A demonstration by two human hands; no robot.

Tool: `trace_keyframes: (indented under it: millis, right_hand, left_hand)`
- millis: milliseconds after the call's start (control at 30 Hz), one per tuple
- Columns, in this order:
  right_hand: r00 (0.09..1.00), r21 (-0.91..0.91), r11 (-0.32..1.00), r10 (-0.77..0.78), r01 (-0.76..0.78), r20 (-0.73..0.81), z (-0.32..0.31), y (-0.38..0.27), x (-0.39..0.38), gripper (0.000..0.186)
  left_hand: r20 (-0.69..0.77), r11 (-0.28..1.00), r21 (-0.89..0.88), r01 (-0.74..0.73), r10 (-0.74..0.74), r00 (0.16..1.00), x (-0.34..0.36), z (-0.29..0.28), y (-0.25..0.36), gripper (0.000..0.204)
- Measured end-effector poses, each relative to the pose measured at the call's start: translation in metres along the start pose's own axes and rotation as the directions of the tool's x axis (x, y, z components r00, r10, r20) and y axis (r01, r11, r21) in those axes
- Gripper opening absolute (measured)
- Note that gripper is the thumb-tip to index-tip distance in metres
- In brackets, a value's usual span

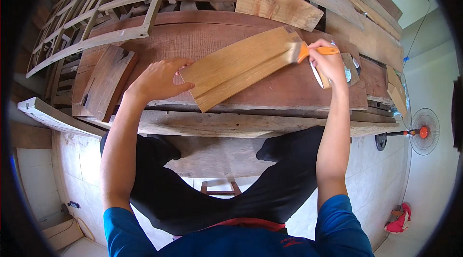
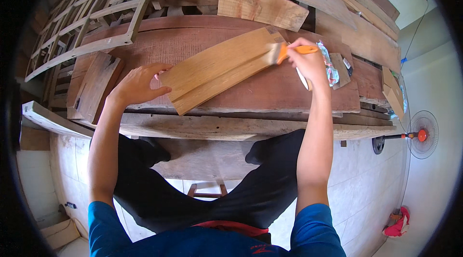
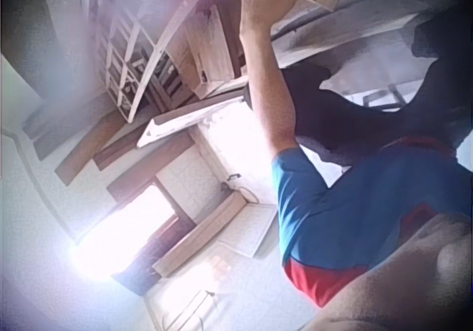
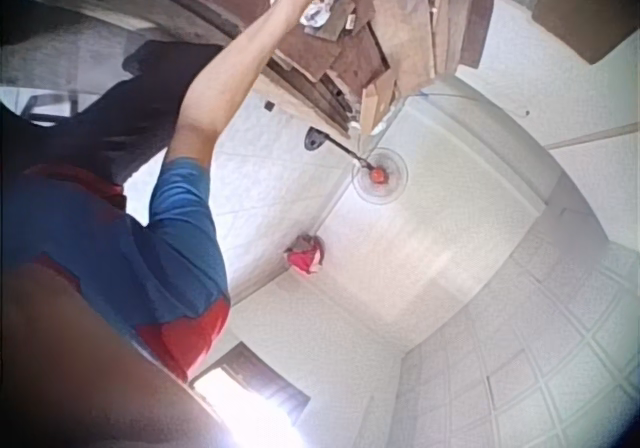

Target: Apply clear finish or varnish to a piece of wood using a paintbrush.

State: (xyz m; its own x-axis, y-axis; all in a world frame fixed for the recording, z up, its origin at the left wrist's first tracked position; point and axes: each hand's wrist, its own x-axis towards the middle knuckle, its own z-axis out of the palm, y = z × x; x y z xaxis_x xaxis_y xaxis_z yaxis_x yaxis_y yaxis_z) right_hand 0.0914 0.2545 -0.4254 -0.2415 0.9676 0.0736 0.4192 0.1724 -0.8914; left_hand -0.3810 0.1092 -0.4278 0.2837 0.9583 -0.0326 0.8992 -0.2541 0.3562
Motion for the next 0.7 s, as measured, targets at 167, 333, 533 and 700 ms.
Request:
trace_keyframes:
  millis: [167, 333, 533, 700]
  right_hand:
    - [0.870, -0.464, 0.884, -0.270, 0.054, -0.412, 0.006, 0.010, 0.001, 0.021]
    - [0.978, -0.184, 0.981, 0.016, -0.055, -0.206, 0.033, -0.021, -0.006, 0.020]
    - [0.997, -0.065, 0.998, 0.023, -0.018, 0.075, 0.100, -0.074, -0.033, 0.021]
    - [0.930, -0.047, 0.989, -0.117, 0.142, 0.349, 0.157, -0.102, -0.068, 0.021]
  left_hand:
    - [0.039, 0.998, -0.013, 0.057, -0.057, 0.998, -0.003, -0.004, 0.000, 0.066]
    - [0.046, 0.997, -0.013, 0.070, -0.069, 0.997, 0.001, -0.002, 0.003, 0.066]
    - [0.021, 0.999, 0.012, 0.038, -0.038, 0.999, 0.000, 0.001, -0.001, 0.067]
    - [-0.003, 1.000, 0.015, 0.001, 0.000, 1.000, -0.001, 0.004, -0.005, 0.069]
